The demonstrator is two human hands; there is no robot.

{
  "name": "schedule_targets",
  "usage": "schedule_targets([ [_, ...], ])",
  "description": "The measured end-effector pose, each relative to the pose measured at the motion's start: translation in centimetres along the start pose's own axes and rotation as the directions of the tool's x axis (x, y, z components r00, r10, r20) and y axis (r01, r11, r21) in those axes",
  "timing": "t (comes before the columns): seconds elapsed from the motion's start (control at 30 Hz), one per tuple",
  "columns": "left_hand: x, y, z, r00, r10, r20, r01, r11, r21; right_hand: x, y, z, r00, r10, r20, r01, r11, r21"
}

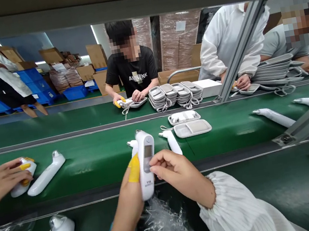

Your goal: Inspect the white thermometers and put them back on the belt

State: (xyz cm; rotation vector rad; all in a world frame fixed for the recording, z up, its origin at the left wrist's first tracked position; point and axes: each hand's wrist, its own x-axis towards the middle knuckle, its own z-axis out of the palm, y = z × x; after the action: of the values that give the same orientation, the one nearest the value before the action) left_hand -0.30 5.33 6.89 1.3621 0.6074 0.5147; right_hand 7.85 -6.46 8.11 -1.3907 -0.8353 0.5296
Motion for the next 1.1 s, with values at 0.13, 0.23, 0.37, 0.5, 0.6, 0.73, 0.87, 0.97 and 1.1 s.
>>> schedule_targets([
  [0.13,-2.7,0.0,1.2,0.998,-0.060,0.028,0.063,0.991,-0.121,-0.6,-1.1,-0.2,0.995,0.098,0.026,-0.101,0.987,0.125],
  [0.23,-2.5,-0.8,0.4,0.999,0.002,0.036,0.000,0.998,-0.056,-0.8,-1.5,-0.4,0.993,0.114,0.042,-0.117,0.990,0.074],
  [0.37,-2.4,-1.2,0.1,0.997,0.058,0.047,-0.058,0.998,0.016,-0.6,-1.6,-0.7,0.990,0.120,0.070,-0.123,0.992,0.033],
  [0.5,-2.9,-0.5,0.7,0.999,0.031,-0.016,-0.030,0.999,0.040,-0.3,-1.6,-1.0,0.980,0.156,0.125,-0.166,0.984,0.072],
  [0.6,-3.0,-0.4,0.9,0.999,0.030,-0.043,-0.029,0.999,0.017,-0.3,-1.5,-1.0,0.975,0.155,0.159,-0.173,0.980,0.103],
  [0.73,-2.8,-1.3,0.4,0.997,0.082,-0.017,-0.081,0.996,0.037,-0.3,-1.3,-0.7,0.988,0.144,0.057,-0.143,0.990,-0.013],
  [0.87,-2.7,-1.4,0.3,0.997,0.072,-0.013,-0.072,0.996,0.047,0.0,-0.9,-0.8,0.989,0.129,0.079,-0.130,0.991,0.019],
  [0.97,-2.6,-0.8,0.3,0.998,0.036,-0.061,-0.033,0.998,0.046,0.0,-0.8,-0.9,0.981,0.135,0.141,-0.148,0.985,0.089],
  [1.1,-2.8,-0.1,0.6,0.991,0.089,-0.097,-0.078,0.991,0.109,-0.6,-1.4,-0.3,0.995,-0.007,0.103,0.027,0.981,-0.191],
])
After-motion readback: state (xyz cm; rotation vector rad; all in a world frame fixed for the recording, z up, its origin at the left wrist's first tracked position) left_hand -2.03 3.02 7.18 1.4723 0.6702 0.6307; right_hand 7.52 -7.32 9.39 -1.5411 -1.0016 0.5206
